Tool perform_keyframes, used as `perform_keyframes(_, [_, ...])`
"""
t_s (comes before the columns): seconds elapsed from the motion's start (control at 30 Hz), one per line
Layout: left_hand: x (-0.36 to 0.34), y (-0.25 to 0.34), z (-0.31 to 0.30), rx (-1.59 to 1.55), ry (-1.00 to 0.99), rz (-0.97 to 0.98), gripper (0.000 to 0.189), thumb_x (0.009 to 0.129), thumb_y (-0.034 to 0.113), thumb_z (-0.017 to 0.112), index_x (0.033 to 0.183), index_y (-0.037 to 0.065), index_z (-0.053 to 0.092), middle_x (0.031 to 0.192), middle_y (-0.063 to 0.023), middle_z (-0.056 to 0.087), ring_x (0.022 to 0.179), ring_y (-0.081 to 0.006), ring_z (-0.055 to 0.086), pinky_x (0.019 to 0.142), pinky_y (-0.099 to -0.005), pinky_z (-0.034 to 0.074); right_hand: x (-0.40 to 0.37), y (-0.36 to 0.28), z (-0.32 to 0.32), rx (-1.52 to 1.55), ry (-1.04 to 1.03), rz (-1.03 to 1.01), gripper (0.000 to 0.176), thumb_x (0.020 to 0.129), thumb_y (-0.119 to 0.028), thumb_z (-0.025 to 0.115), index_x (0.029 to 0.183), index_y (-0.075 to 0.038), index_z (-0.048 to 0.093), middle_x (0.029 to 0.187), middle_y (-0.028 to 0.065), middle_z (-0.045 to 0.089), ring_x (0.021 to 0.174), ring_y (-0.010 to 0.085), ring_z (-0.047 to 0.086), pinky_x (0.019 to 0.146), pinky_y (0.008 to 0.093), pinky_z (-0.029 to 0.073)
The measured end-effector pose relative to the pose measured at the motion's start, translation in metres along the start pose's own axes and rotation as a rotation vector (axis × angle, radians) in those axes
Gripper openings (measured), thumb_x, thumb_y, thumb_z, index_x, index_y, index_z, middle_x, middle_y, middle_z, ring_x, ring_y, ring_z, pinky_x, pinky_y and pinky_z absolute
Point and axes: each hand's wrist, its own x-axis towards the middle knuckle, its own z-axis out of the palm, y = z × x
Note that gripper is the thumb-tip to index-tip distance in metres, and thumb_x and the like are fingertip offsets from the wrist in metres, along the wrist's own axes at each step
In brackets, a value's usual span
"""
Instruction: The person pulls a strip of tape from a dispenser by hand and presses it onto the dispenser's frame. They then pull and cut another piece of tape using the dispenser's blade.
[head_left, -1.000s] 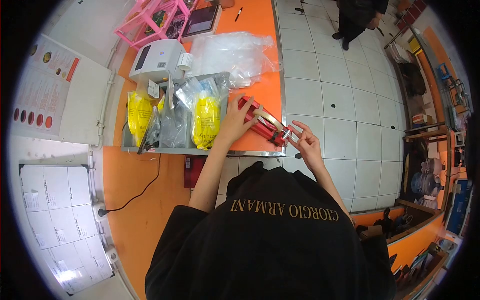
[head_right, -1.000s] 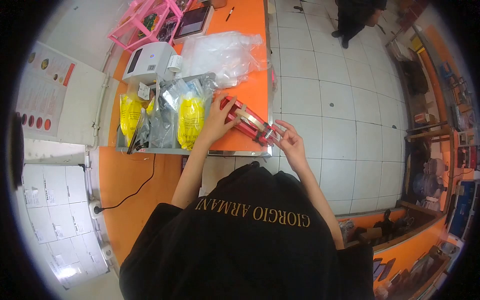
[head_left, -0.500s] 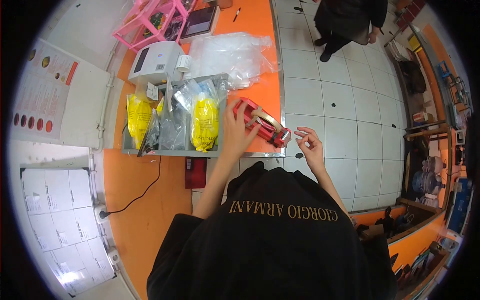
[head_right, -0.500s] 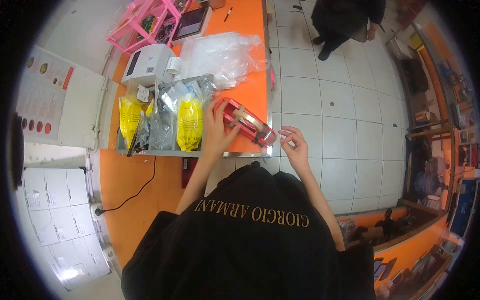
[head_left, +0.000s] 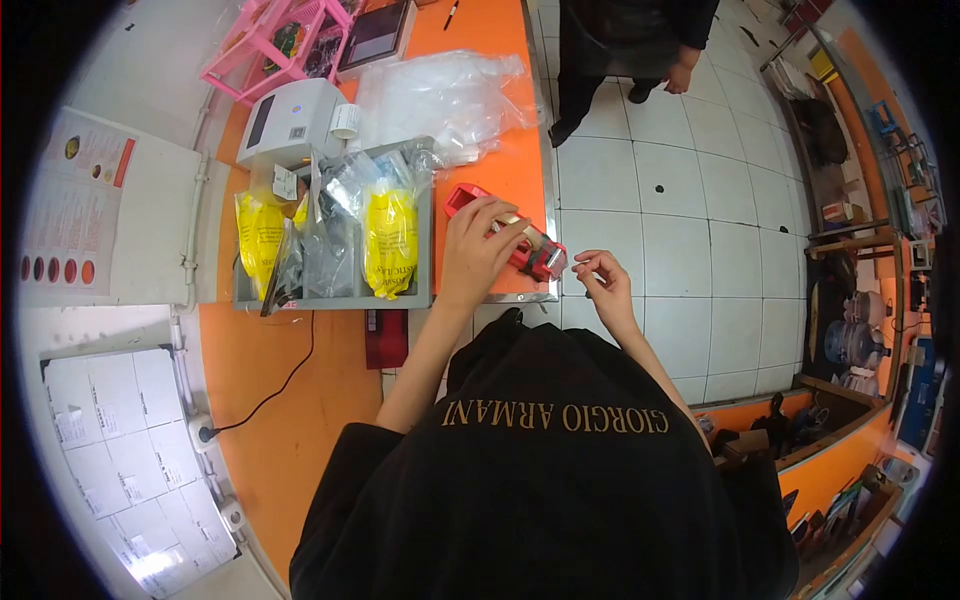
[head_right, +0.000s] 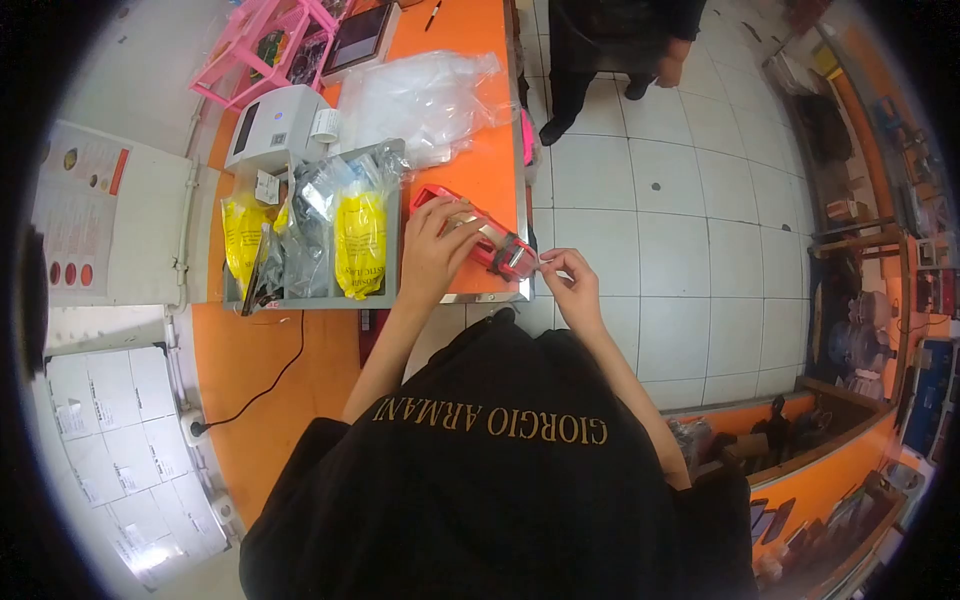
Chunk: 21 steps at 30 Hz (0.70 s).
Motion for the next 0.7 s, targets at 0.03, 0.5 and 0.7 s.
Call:
perform_keyframes(0.03, [0.0, -0.004, 0.003, 0.004, 0.001, -0.003, 0.023, 0.071, 0.014, 0.067, 0.095, 0.012, 0.067, 0.101, -0.0031, 0.058, 0.109, -0.0253, 0.052, 0.09, -0.0402, 0.04, 0.001, -0.001, 0.0, 0.005, -0.008, -0.004, 0.011, 0.088, -0.007, 0.06, 0.079, -0.002, 0.055, 0.106, 0.0044, 0.056, 0.095, 0.0108, 0.057, 0.072, 0.0238, 0.049])
perform_keyframes(0.5, [-0.016, -0.015, 0.027, -0.118, -0.201, 0.002, 0.012, 0.076, 0.009, 0.065, 0.087, 0.006, 0.066, 0.093, -0.0066, 0.058, 0.093, -0.0264, 0.055, 0.089, -0.0399, 0.043, 0.004, -0.017, 0.007, -0.019, 0.0, -0.011, 0.008, 0.088, -0.006, 0.06, 0.082, 0.0, 0.058, 0.101, 0.0039, 0.056, 0.089, 0.0081, 0.057, 0.068, 0.0217, 0.049])
perform_keyframes(0.7, [-0.014, -0.014, 0.028, -0.181, -0.172, -0.019, 0.014, 0.079, 0.007, 0.062, 0.092, 0.004, 0.063, 0.095, -0.01, 0.057, 0.097, -0.0289, 0.055, 0.09, -0.0392, 0.043, 0.003, -0.021, 0.007, -0.022, -0.024, 0.011, 0.011, 0.089, -0.007, 0.061, 0.08, -0.002, 0.056, 0.102, 0.0026, 0.055, 0.09, 0.0078, 0.055, 0.071, 0.0224, 0.047])
